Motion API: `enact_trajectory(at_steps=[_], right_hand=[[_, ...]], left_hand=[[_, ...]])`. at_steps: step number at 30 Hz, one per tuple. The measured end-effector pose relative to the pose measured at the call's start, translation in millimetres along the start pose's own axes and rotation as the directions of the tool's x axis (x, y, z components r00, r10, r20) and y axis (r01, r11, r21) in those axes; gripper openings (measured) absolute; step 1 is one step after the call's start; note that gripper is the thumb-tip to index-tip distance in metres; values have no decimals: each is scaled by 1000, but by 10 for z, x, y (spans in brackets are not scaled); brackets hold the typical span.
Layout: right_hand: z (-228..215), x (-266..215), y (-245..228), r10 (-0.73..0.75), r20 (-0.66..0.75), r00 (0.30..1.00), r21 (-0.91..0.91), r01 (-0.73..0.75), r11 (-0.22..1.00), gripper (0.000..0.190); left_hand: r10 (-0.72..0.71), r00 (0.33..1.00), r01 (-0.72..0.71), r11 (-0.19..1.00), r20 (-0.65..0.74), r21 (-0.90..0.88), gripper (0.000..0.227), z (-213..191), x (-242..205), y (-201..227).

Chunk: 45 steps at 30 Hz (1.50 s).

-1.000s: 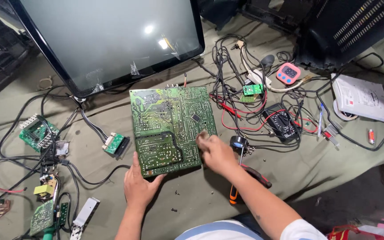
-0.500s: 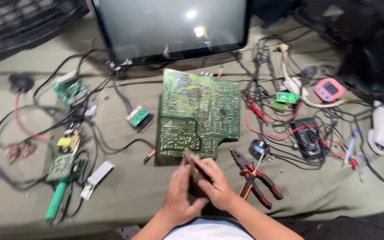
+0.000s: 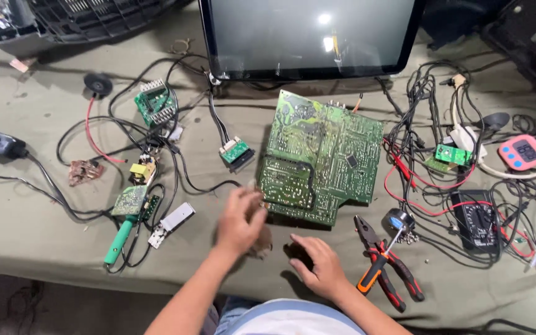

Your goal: The person uses a screwdriver to scrape the surface of a green circuit board, then wipes it with a cloth. They flip the board over to clean the other side and handle the attached wires and connectors.

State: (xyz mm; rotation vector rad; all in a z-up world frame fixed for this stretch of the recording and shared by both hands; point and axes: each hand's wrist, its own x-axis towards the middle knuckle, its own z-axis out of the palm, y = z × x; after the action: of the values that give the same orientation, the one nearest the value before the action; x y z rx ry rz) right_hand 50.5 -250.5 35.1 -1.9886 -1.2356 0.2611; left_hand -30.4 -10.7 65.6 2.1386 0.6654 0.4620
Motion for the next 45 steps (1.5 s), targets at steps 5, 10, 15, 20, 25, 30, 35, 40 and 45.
enact_trajectory(at_steps=[5, 10, 15, 20, 25, 30, 35, 40, 45], right_hand=[[-20, 49, -9, 12, -34, 999, 18, -12, 1000, 43], [-27, 45, -29, 38, 0, 999, 6, -38, 999, 40], [11, 21, 10, -5, -63, 998, 2, 5, 1000, 36], [-1, 34, -15, -15, -56, 998, 8, 15, 1000, 35], [-22, 70, -44, -16, -70, 997, 16, 17, 1000, 34], [18, 47, -12, -39, -101, 994, 35, 42, 999, 29], [-20, 72, -58, -27, -107, 994, 43, 32, 999, 25], [-47, 74, -97, -15, -98, 995, 31, 18, 999, 25], [-57, 89, -73, -10, -105, 994, 57, 16, 998, 23]], left_hand=[[186, 970, -201, 976, -158, -83, 24, 296, 61, -269], [-230, 959, 144, 898, -164, -416, 16, 331, 175, -399], [-410, 899, 391, 586, 156, -710, 20, 66, 326, -197], [-141, 986, 166, 846, 88, -506, 19, -74, 495, 77], [-149, 967, 209, 929, 209, -304, 34, 114, 479, -13], [-215, 975, 186, 934, -64, -306, 20, 288, 428, -143], [-279, 944, 317, 917, 179, -241, 35, 38, 816, -104], [-154, 972, 199, 942, 177, -272, 42, -11, 1068, 83], [-83, 992, 115, 912, 97, -394, 35, 380, 989, 36]])
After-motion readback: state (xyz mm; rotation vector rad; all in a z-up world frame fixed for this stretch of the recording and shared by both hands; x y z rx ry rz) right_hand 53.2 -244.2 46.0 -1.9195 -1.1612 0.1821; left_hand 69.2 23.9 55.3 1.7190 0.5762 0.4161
